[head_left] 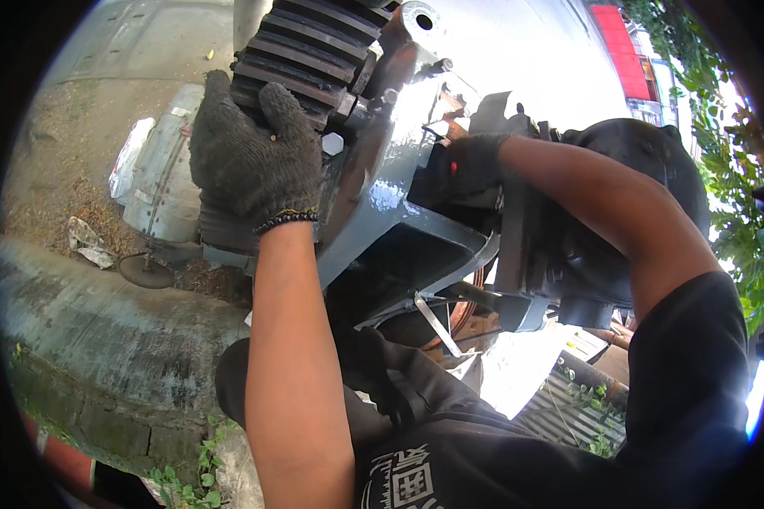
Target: The person uses a small paintbrush to apply grey paint to the metal frame of a stationary machine. They repeatedly dip the brush into a small container and carefully coat the surface around a large orange gear and the black motor housing.
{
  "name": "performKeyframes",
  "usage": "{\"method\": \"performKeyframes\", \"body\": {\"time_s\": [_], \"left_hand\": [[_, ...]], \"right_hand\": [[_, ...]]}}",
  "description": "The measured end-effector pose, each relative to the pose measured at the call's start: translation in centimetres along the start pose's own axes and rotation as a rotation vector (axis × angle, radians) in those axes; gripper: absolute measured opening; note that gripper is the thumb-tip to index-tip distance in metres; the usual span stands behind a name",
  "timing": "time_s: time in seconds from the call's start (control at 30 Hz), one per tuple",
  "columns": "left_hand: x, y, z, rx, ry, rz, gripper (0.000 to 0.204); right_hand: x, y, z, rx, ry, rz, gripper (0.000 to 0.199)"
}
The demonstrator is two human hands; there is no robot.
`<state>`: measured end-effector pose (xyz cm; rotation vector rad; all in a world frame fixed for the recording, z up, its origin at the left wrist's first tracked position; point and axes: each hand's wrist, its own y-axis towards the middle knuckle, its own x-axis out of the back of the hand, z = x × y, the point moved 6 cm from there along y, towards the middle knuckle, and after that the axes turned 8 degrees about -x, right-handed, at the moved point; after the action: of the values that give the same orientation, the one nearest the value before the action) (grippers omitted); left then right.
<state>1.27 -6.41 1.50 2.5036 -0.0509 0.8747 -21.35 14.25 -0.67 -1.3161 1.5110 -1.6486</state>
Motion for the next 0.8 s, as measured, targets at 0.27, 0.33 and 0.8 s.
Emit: {"method": "performKeyframes", "body": {"time_s": [0.27, 0.33, 0.8], "left_hand": [[-0.1, 0.0, 0.3, -0.013, -0.066, -0.015, 0.064], [0.0, 0.0, -0.4, 0.069, -0.165, 0.077, 0.067], [0.1, -0.6, -0.8, -0.107, 0.008, -0.106, 0.061]], "right_hand": [[-6.8, 5.9, -1.5, 0.252, -0.463, 0.003, 0.027], [-7.7, 6.5, -2.6, 0.248, -0.576, 0.047, 0.027], [-4.8, 5.8, -1.0, 0.340, -0.141, -0.016, 0.044]]}}
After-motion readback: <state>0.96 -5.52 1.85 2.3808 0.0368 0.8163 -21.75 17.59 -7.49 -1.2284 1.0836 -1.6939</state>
